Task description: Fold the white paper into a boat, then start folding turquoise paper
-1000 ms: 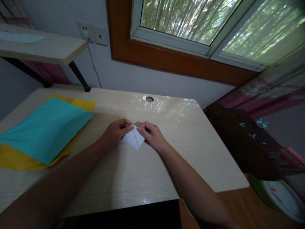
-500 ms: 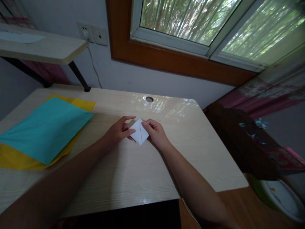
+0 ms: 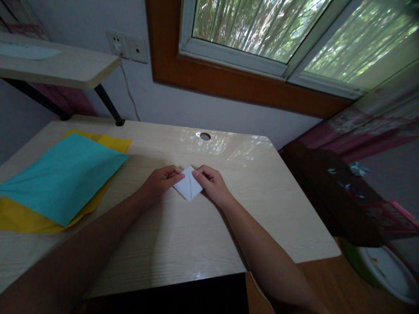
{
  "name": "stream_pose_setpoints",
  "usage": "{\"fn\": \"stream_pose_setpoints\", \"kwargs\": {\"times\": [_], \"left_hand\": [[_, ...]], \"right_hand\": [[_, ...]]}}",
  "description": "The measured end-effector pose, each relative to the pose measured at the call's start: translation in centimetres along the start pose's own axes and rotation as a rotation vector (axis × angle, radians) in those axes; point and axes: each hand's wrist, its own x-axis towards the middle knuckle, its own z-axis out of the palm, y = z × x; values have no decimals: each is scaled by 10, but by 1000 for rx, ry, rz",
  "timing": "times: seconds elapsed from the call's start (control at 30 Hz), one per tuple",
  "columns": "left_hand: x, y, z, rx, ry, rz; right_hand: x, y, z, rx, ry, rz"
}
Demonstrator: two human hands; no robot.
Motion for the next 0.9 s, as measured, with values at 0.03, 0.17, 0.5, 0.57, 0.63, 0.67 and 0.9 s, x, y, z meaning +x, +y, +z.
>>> {"fn": "stream_pose_setpoints", "kwargs": {"times": [0.03,0.17,0.5,0.57,0.63,0.67,0.9], "left_hand": [[-1,2,0,33,-6,2],[-2,6,-1,115,-44,5],[0,-4,3,-13,-16,78],[0,-6,3,15,10,176],[0,-7,3,137,35,347],[0,-7,2,206,39,440],[-2,-7,1,553,6,678]], "right_hand": [[0,0,0,9,-15,5],[0,2,1,54,-75,28],[7,12,-1,107,81,89],[10,15,-2,144,113,115],[11,16,-3,198,118,134],[11,17,-4,222,120,146],[12,16,-7,305,96,204]]}}
